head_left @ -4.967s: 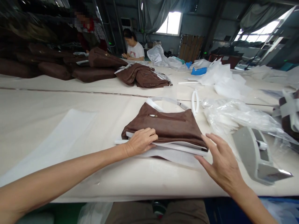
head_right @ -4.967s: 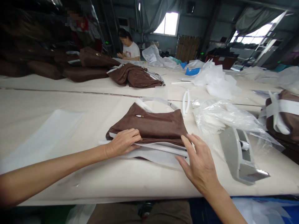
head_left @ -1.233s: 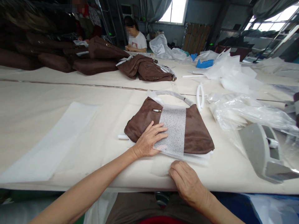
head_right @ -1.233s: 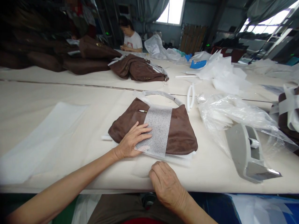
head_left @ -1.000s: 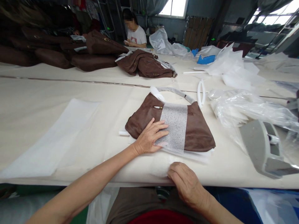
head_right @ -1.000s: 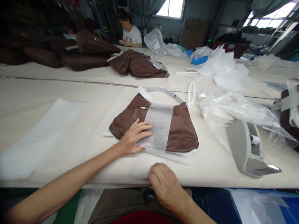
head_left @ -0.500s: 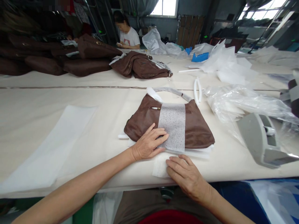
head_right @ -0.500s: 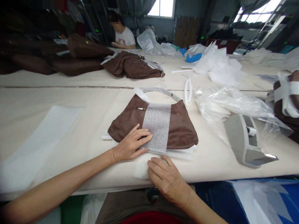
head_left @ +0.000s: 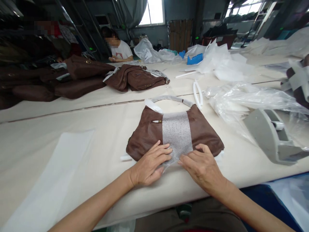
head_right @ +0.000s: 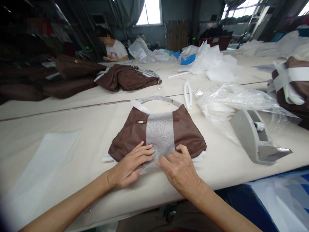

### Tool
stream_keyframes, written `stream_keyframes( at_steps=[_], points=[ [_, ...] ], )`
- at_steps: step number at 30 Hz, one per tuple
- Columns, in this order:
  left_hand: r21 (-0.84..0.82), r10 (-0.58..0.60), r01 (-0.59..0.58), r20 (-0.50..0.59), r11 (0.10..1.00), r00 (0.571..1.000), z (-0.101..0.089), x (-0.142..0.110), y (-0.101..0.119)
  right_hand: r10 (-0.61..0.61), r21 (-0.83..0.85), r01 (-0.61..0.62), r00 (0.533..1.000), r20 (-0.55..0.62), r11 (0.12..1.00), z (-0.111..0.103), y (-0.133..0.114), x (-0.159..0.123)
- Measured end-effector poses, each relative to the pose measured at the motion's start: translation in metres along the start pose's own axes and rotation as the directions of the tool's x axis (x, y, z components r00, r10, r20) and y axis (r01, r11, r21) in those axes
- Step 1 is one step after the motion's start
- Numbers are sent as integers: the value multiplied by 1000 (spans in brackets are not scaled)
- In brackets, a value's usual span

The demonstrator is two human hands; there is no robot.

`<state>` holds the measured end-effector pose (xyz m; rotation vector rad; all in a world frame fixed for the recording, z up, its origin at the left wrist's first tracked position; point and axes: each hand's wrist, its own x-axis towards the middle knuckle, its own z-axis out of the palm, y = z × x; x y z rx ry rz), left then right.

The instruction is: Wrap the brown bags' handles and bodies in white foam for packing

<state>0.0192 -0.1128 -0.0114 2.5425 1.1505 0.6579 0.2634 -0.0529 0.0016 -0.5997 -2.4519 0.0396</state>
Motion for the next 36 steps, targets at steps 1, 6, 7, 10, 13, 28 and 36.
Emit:
stream_keyframes(
  at_steps=[1, 6, 7, 10, 13, 28, 36],
  points=[
    [-7, 1, -1, 24, 1000, 1000, -2, 0, 0, 21, -2, -21, 1000, 9, 1000, 1, 0, 1],
    [89, -67, 81, -152, 993, 986, 13, 4, 2, 146, 55, -147, 989, 20, 988, 14, 4, 2],
    [93, -97, 120, -215, 988, 972, 19, 5, 2, 178, 72, -179, 984, 21, 981, 17, 5, 1],
    [51, -201, 231, -335, 972, 920, 32, 11, 6, 281, 108, -280, 960, 7, 954, 29, 9, -1],
    [5, -291, 319, -398, 948, 870, 38, 17, 10, 341, 82, -338, 940, -27, 938, 38, 10, -1],
    [-175, -584, 567, -408, 805, 702, 35, 38, 20, 549, 222, -527, 835, -46, 820, 39, 37, 1],
    [-146, -628, 625, -370, 767, 684, 32, 43, 20, 169, 64, -159, 961, -221, 985, 12, 9, -6]
  ],
)
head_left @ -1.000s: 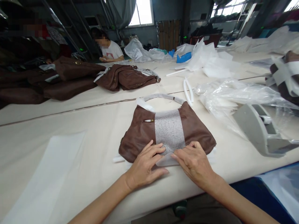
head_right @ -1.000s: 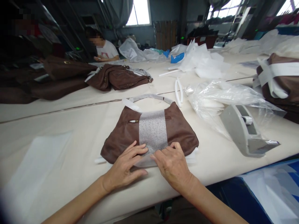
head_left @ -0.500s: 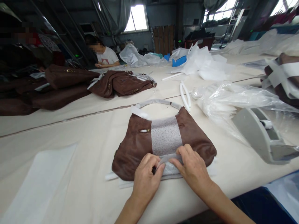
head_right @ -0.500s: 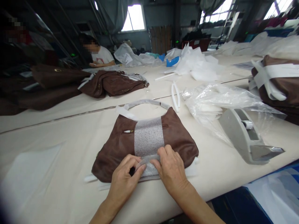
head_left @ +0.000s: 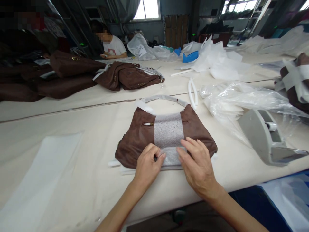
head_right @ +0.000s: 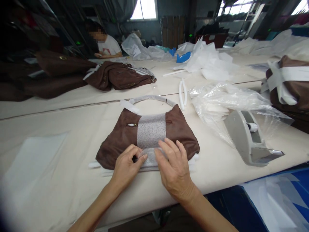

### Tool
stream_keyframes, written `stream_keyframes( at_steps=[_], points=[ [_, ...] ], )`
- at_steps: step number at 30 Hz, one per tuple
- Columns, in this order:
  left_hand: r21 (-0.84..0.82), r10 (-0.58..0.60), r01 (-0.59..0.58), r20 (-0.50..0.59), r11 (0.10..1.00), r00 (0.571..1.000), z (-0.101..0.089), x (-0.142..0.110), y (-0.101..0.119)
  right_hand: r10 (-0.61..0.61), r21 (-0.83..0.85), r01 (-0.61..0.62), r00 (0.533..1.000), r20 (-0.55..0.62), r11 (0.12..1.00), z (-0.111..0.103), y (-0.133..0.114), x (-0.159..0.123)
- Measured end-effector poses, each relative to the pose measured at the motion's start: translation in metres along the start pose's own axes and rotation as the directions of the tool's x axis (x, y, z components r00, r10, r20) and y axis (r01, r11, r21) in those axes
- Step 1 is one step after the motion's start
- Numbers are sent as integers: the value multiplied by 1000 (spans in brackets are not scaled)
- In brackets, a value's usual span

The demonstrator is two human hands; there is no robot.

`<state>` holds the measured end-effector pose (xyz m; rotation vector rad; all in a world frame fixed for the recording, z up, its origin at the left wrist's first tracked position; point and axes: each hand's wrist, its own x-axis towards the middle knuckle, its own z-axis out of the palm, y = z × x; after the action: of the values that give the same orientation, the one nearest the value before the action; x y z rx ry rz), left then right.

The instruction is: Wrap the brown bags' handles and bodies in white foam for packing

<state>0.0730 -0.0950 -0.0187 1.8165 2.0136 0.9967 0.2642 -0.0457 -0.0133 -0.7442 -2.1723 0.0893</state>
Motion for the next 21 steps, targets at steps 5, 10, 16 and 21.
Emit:
stream_keyframes(
  at_steps=[5, 10, 16, 21],
  points=[
    [19, 21, -20, -24, 1000, 1000, -2, 3, 3, -144, -42, 171, 916, 374, 984, 8, -5, -20],
    [95, 202, -191, -128, 977, 971, -4, -1, 3, -144, -123, 212, 898, 415, 970, 19, -1, -32],
    [309, 513, -546, 188, 779, 837, 1, -16, -19, -278, -72, 305, 926, 255, 950, 14, 6, -29],
    [429, 506, -549, 221, 718, 834, 8, -21, -31, -251, -11, 258, 948, 194, 966, 1, 20, 31]
  ],
)
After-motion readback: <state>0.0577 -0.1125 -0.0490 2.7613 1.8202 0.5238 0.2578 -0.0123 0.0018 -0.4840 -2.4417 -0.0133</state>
